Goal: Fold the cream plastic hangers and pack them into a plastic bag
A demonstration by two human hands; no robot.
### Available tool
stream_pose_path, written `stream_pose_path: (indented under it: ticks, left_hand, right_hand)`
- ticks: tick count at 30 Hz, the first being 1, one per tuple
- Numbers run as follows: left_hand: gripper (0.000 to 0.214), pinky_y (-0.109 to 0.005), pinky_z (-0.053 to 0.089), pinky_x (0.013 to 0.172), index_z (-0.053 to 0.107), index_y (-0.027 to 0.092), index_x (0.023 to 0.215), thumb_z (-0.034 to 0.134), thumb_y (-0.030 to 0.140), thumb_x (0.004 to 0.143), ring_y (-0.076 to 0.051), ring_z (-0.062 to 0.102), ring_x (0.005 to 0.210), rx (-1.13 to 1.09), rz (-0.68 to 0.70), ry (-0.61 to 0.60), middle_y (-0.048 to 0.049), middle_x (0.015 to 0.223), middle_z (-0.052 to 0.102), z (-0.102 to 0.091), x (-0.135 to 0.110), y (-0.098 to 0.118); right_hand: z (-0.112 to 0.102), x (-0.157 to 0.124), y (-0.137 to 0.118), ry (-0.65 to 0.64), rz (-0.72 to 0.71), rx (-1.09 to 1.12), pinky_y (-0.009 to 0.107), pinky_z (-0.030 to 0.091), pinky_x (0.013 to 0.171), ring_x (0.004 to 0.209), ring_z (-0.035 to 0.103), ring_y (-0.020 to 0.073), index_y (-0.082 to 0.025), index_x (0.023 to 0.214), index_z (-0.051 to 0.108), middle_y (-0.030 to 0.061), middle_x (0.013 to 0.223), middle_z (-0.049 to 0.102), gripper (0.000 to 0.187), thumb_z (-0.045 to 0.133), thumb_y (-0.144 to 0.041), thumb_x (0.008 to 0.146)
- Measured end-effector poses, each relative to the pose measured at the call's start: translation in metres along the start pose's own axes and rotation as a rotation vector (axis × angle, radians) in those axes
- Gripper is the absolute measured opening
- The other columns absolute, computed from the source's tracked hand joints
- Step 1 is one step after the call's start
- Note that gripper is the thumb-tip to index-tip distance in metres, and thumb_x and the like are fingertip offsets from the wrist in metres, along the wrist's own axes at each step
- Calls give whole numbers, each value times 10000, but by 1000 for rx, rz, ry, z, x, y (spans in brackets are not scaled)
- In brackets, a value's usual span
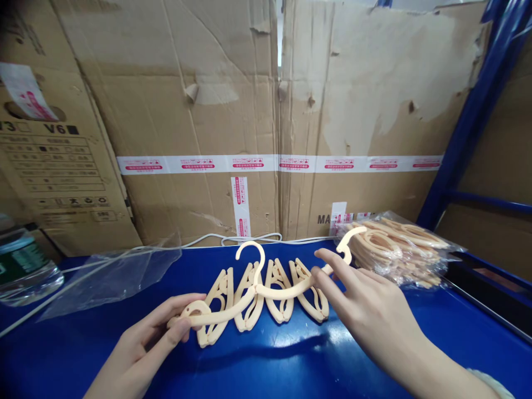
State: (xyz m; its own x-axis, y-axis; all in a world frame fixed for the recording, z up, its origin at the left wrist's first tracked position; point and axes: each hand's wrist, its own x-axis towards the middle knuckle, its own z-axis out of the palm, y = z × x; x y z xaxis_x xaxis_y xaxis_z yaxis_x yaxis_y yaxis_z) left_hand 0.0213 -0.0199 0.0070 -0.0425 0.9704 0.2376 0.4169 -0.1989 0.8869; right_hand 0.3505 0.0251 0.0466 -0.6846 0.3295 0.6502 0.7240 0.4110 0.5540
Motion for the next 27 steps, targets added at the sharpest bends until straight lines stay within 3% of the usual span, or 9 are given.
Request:
stream_pose_path:
  ticks: [3,9,12,16,21,25,27]
  left_hand:
    - [351,-241,516,693,692,281,1107,568,519,881,-193,631,731,12,14,-22,1,865,717,0,0,-1]
    - [306,-235,500,675,706,281,1048,579,493,869,-186,616,697,-57,-4,86,24,761,692,6,-4,7]
    - [301,-225,490,684,702,277,1044,586,493,869,-179,609,701,-64,-11,94,30,748,680,6,-3,6]
    - [308,-222,496,709,698,271,1049,590,497,872,-178,609,726,-75,-3,125,21,788,692,5,-3,5]
    - [302,-219,520,716,687,266,1051,617,490,860,-179,638,731,-108,-8,162,26,743,679,6,-4,9]
    - [235,-220,544,698,687,261,988,639,448,856,-176,669,713,-127,12,114,24,757,696,8,-5,8]
    - [210,-219,558,689,670,265,1022,630,408,873,-166,677,686,-140,61,68,27,745,695,8,-6,6]
  right_hand:
    - [-2,0,-1,-33,17,-15,323,530,466,673,705,255,-118,964,670,243,1187,638,377,306,-25,942]
    - [5,-4,-1,-84,100,118,366,572,513,809,702,295,-151,1011,619,237,1295,552,278,344,-121,989]
    - [12,-6,-2,-68,197,365,375,605,627,887,696,271,-174,1093,592,196,1289,548,218,392,-209,1014]
    - [14,-4,-2,-11,377,722,325,621,712,874,705,219,-206,1281,538,131,1177,641,332,497,-367,994]
    - [2,6,4,-215,612,1228,260,595,557,665,689,187,-200,1052,698,52,832,727,279,662,-421,886]
    - [-1,11,-3,-331,673,1521,235,550,549,648,633,142,-203,989,704,31,823,680,224,681,-396,877]
    - [2,11,-16,-372,729,1665,247,555,569,647,624,137,-199,1034,658,21,801,647,283,686,-429,873]
